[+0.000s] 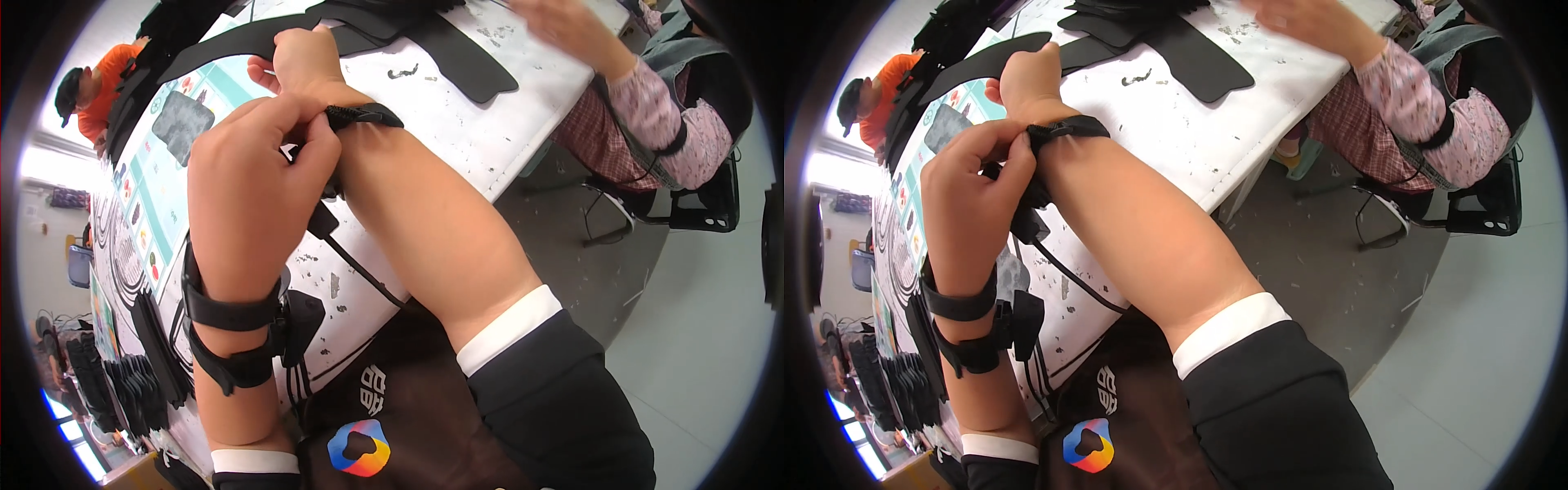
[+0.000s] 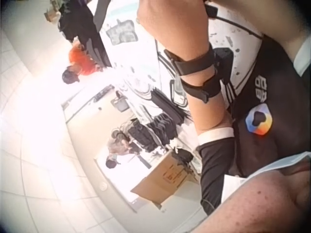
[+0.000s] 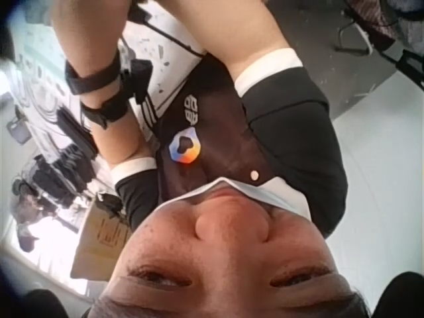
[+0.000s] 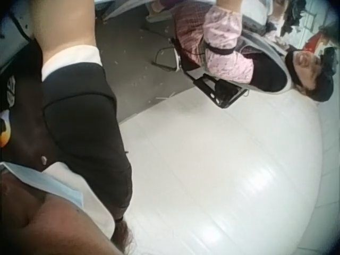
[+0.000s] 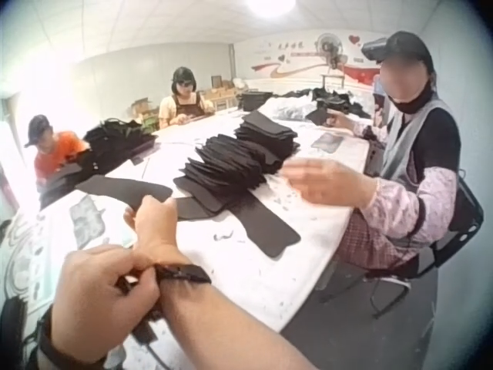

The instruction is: Inspecting and aligning shoe tongue or upper components against a template.

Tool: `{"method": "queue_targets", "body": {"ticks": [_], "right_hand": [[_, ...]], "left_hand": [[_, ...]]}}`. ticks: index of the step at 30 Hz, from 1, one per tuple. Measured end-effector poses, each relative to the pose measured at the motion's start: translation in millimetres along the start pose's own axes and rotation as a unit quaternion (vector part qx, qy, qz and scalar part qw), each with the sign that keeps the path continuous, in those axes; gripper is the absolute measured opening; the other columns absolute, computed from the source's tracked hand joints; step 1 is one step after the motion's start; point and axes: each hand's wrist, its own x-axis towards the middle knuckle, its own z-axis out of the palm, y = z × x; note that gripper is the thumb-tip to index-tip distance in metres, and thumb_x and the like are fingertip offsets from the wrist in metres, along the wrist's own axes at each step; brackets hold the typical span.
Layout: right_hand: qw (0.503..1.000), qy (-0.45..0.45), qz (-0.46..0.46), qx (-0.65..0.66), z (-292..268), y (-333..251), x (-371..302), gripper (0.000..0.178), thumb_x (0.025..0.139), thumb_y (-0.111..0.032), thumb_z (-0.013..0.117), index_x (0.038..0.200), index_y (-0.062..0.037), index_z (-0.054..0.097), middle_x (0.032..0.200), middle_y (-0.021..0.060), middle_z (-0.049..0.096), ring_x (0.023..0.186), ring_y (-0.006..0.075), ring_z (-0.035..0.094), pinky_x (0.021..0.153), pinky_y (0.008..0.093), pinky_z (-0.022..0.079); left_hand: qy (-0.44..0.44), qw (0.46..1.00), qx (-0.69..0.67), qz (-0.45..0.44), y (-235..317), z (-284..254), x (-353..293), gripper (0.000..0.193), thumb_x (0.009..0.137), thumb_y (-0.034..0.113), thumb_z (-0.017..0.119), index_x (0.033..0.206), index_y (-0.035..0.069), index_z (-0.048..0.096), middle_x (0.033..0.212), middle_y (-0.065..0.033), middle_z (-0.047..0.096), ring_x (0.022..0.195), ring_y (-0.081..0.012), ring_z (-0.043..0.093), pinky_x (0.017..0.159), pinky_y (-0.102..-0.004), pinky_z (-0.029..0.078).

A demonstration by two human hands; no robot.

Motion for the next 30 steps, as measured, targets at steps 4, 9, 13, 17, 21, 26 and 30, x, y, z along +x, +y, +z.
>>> {"method": "queue_targets", "body": {"ticks": [4, 9, 13, 17, 21, 26, 30], "right_hand": [[0.988, -0.046, 0.116, 0.096, -11, -6, 5, 0.026, 0.084, -0.006, 0.033, 0.110, -0.0018, 0.030, 0.088, 0.0137, 0.042, 0.060, 0.0189, 0.050, 0.045, 0.0302, 0.044], [0.990, -0.066, 0.112, 0.046, -32, -30, -12, 0.017, 0.085, -0.011, 0.033, 0.092, 0.0014, 0.043, 0.070, 0.0112, 0.050, 0.051, 0.0154, 0.049, 0.044, 0.0291, 0.043], [0.985, -0.045, 0.160, 0.051, -41, -12, 5, 0.025, 0.091, -0.020, 0.033, 0.102, -0.0003, 0.044, 0.100, 0.0104, 0.045, 0.080, 0.0141, 0.050, 0.076, 0.0292, 0.039], [0.987, -0.125, 0.080, 0.056, -43, 6, 5, 0.025, 0.094, -0.017, 0.034, 0.113, -0.0021, 0.039, 0.120, 0.0110, 0.039, 0.098, 0.0153, 0.049, 0.087, 0.0260, 0.040], [0.975, -0.031, 0.157, 0.153, -36, -12, 10, 0.022, 0.090, -0.017, 0.040, 0.108, -0.0057, 0.036, 0.106, 0.0135, 0.048, 0.080, 0.0143, 0.054, 0.071, 0.0282, 0.047], [0.972, -0.024, 0.183, 0.146, -32, -3, 25, 0.030, 0.087, -0.027, 0.046, 0.107, -0.0076, 0.035, 0.096, 0.0105, 0.054, 0.082, 0.0148, 0.053, 0.071, 0.0292, 0.043], [0.954, -0.023, 0.245, 0.169, -33, -24, 8, 0.027, 0.088, -0.025, 0.045, 0.106, -0.0071, 0.036, 0.095, 0.0104, 0.053, 0.082, 0.0154, 0.053, 0.073, 0.0284, 0.042]], "left_hand": [[-0.027, 0.980, -0.192, -0.052, -3, 6, 12, 0.018, 0.075, 0.001, 0.056, 0.093, 0.004, 0.056, 0.063, -0.0092, 0.056, 0.057, -0.0223, 0.057, 0.056, -0.0289, 0.045], [-0.178, 0.972, -0.150, 0.011, -15, 13, 28, 0.015, 0.080, -0.003, 0.050, 0.093, 0.002, 0.053, 0.078, -0.0058, 0.053, 0.077, -0.0141, 0.054, 0.078, -0.0245, 0.043], [-0.219, 0.957, -0.178, 0.071, -13, 14, 39, 0.013, 0.080, -0.005, 0.045, 0.088, 0.003, 0.053, 0.087, -0.0071, 0.046, 0.085, -0.0189, 0.050, 0.089, -0.0274, 0.036], [-0.225, 0.956, -0.147, 0.115, -16, 13, 40, 0.028, 0.076, -0.010, 0.043, 0.091, 0.005, 0.060, 0.096, -0.0084, 0.043, 0.091, -0.0224, 0.045, 0.091, -0.0291, 0.034], [-0.273, 0.944, -0.132, 0.134, -12, 19, 44, 0.043, 0.066, -0.013, 0.044, 0.093, 0.009, 0.068, 0.094, -0.0087, 0.043, 0.090, -0.0235, 0.046, 0.086, -0.0279, 0.035], [-0.240, 0.953, -0.165, 0.083, -20, 14, 40, 0.028, 0.064, -0.015, 0.048, 0.073, 0.005, 0.065, 0.094, -0.0053, 0.043, 0.082, -0.0163, 0.048, 0.099, -0.0287, 0.028], [-0.228, 0.957, -0.163, 0.073, -16, 11, 40, 0.024, 0.064, -0.014, 0.048, 0.068, 0.005, 0.062, 0.093, -0.0043, 0.043, 0.078, -0.0148, 0.050, 0.103, -0.0310, 0.024]]}}
